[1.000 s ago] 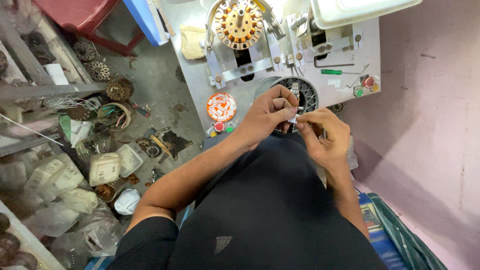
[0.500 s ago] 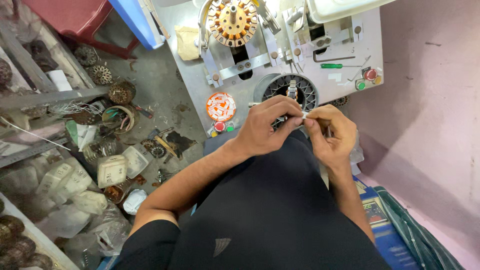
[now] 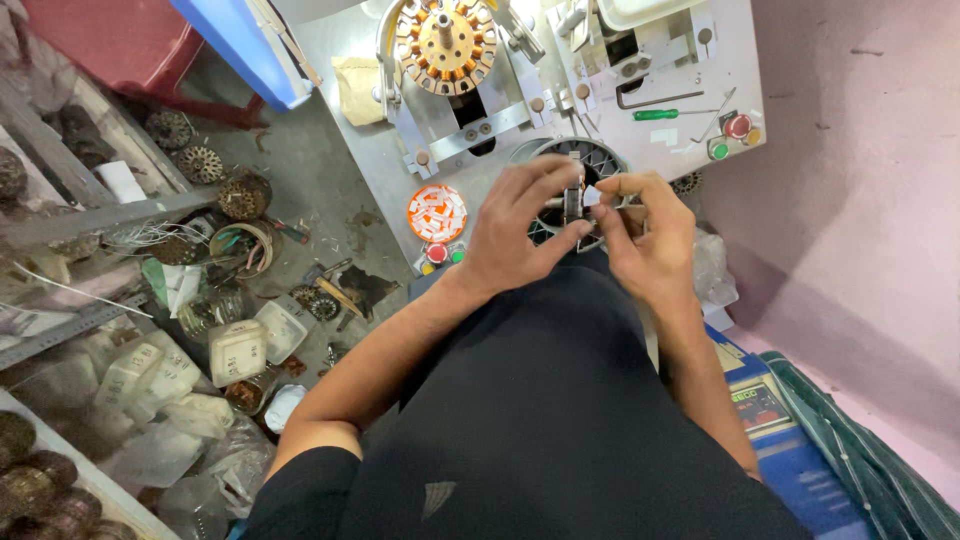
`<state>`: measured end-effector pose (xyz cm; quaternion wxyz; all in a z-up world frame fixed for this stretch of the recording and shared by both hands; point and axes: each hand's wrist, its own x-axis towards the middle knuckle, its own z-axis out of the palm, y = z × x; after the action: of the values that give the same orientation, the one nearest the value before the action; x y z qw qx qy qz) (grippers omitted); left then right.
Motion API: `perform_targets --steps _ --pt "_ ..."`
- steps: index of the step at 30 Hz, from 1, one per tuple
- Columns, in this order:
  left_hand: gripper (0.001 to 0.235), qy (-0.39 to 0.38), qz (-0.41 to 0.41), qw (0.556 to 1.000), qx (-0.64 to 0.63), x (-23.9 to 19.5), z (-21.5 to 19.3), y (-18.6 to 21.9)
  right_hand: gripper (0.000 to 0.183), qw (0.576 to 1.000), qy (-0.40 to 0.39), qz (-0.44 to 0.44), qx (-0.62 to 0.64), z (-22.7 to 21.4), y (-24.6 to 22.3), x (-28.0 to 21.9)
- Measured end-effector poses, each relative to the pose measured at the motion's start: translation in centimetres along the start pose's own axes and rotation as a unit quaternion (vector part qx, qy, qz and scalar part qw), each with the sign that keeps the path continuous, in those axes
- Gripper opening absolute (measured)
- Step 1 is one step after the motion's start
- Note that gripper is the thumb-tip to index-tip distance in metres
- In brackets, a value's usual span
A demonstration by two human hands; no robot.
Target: The person winds copper wire onto motor components using a machine, handling and adjusting the components by hand.
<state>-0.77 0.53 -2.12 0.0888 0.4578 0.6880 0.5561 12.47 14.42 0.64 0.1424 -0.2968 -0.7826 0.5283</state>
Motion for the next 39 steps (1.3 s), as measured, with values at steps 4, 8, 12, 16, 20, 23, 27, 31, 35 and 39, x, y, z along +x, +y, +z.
perform_targets --steps 4,8,12,16,20,23,27,31,35,39 --pt "0.101 -0.105 -0.131 0.98 -0.106 0.8 1.0 -1.9 0.017 1.0 -0.009 0.005 -0.029 0.2 2.0 1.9" --pt "0.095 -0.13 -0.142 0.972 -0.132 0.6 1.5 -2.7 0.013 0.999 -0.023 0.045 -0.021 0.2 2.3 2.1" --pt "0.09 -0.092 -0.123 0.975 -0.163 -0.1 2.0 -2.4 0.011 0.998 -0.048 0.049 -0.004 -0.3 1.3 1.6" --pt "0.092 -0.085 -0.093 0.98 -0.151 -0.6 2.3 -2.6 0.011 0.996 -0.06 -0.025 -0.062 -0.6 0.0 1.5" --pt "0.091 -0.09 -0.094 0.979 -0.157 -0.7 2.4 -2.4 0.016 0.984 -0.062 -0.096 -0.137 -0.6 -1.2 1.7" --pt "0.091 -0.087 -0.104 0.979 -0.151 -0.7 2.3 -1.9 0.016 0.974 -0.053 -0.15 -0.163 -0.6 -1.7 1.4" --pt "0.099 -0.092 -0.048 0.995 0.012 -0.6 1.7 -1.7 0.007 0.996 -0.021 0.069 -0.059 0.4 -1.0 1.1" --pt "0.09 -0.083 -0.031 0.996 -0.021 -0.9 1.3 -1.6 0.01 0.993 0.011 0.105 -0.059 1.1 0.1 0.4" --pt "0.055 -0.04 -0.179 0.969 -0.162 -1.6 1.2 -1.5 0.029 0.989 -0.035 0.114 0.083 -0.7 0.7 -0.1" --pt "0.025 -0.028 -0.323 0.907 -0.269 -2.5 2.0 -1.9 0.015 0.974 -0.004 0.145 0.173 -0.6 2.3 -0.2"
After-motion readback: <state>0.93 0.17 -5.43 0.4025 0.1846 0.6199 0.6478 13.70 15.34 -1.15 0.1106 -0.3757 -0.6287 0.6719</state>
